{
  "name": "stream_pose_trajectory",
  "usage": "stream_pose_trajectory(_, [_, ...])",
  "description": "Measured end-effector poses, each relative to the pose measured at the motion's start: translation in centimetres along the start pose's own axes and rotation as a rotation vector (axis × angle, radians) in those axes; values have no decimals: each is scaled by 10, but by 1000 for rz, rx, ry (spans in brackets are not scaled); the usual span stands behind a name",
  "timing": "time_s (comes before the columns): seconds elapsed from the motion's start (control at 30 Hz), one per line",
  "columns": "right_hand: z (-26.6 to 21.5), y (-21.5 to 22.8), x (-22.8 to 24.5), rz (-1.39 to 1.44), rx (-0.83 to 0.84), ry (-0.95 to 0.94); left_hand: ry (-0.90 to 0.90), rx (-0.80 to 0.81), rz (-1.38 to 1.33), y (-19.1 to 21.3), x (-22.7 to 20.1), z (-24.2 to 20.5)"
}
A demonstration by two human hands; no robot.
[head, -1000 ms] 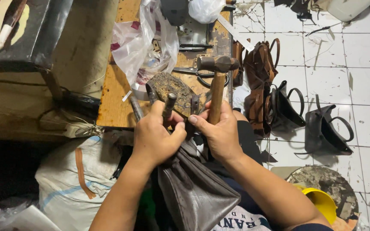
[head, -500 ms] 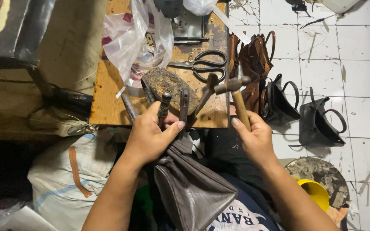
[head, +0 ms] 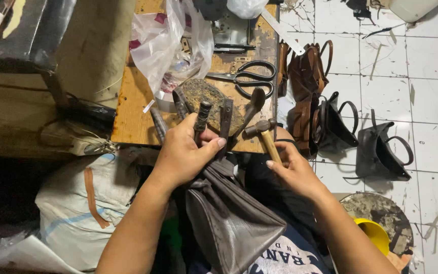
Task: Manufacturing a leather bag by using a hammer and punch tool to secure components
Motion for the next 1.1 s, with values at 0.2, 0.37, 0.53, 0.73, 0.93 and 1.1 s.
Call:
stream_pose_trajectory(0.2, [-19,3,56,-216,-395,516,10,10,-33,-2,1,5])
stream_pose_trajectory(0.37, [-50,-47,136,171,-78,652,39,22,-46,-3,-6,2])
stream_pose_trajectory(0.53, [-37,-84,122,383,-30,583,20,14,-58,-1,-8,3])
stream_pose_trajectory(0.73, [-42,-89,129,444,-126,506,-114,-63,20,6,6,0])
stream_pose_trajectory(0.93, [-46,-85,139,386,-165,502,-388,-167,-243,17,-29,-3])
stream_pose_trajectory(1.1, [-46,-83,140,429,-172,497,-501,-108,-262,14,-37,0])
Point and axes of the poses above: each hand's wrist, its own z-axis towards the middle knuckle, its own y-axis out of the back of the hand, x = y × z, the point moved 4 cm from there along z, towards the middle knuckle, and after that the axes turned 11 degrees about -x, right-handed, at the moved point
